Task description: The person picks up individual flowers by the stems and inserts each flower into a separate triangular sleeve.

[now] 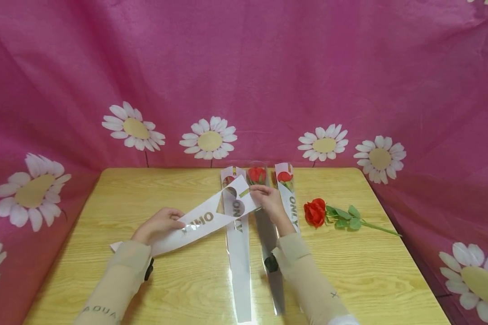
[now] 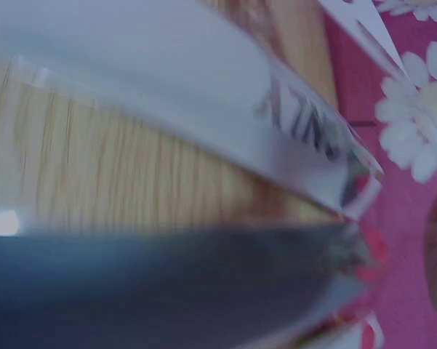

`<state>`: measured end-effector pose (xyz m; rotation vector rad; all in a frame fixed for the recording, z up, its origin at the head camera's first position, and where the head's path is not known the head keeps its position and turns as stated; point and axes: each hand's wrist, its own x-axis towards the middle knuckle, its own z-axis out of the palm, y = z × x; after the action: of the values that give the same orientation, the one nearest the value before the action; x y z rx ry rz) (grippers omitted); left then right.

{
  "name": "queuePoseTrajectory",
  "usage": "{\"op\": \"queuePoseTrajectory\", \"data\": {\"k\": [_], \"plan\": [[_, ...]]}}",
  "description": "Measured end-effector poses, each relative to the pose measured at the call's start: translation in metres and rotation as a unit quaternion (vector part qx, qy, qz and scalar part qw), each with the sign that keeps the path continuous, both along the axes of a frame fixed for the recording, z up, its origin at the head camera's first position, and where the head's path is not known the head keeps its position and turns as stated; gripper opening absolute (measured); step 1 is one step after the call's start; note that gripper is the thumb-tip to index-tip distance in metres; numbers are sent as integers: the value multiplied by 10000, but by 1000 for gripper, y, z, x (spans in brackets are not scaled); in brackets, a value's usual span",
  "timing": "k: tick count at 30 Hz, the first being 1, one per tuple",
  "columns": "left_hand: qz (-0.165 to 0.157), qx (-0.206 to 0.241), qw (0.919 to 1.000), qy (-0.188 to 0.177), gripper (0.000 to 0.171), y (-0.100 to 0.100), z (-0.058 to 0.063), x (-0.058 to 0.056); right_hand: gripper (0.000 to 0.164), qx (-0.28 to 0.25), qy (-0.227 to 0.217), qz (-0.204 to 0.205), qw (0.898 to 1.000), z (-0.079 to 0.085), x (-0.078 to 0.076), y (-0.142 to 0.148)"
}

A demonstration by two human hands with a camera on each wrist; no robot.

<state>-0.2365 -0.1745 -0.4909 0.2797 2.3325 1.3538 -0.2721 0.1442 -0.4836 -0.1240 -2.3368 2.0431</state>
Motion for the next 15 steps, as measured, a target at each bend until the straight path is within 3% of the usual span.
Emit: {"op": "queuePoseTrajectory", "data": {"k": [5, 9, 15], "plan": [[-50, -358, 9991, 221, 19, 19, 0, -5, 20, 1368, -272, 476, 9891, 10, 14, 27], [195, -713, 9967, 329, 16, 36, -10, -10, 21, 1553, -548, 590, 9846, 10, 24, 44], [532, -895, 9936, 445, 10, 55, -30, -10, 24, 1455, -1084, 705, 9809, 13, 38, 64]]}}
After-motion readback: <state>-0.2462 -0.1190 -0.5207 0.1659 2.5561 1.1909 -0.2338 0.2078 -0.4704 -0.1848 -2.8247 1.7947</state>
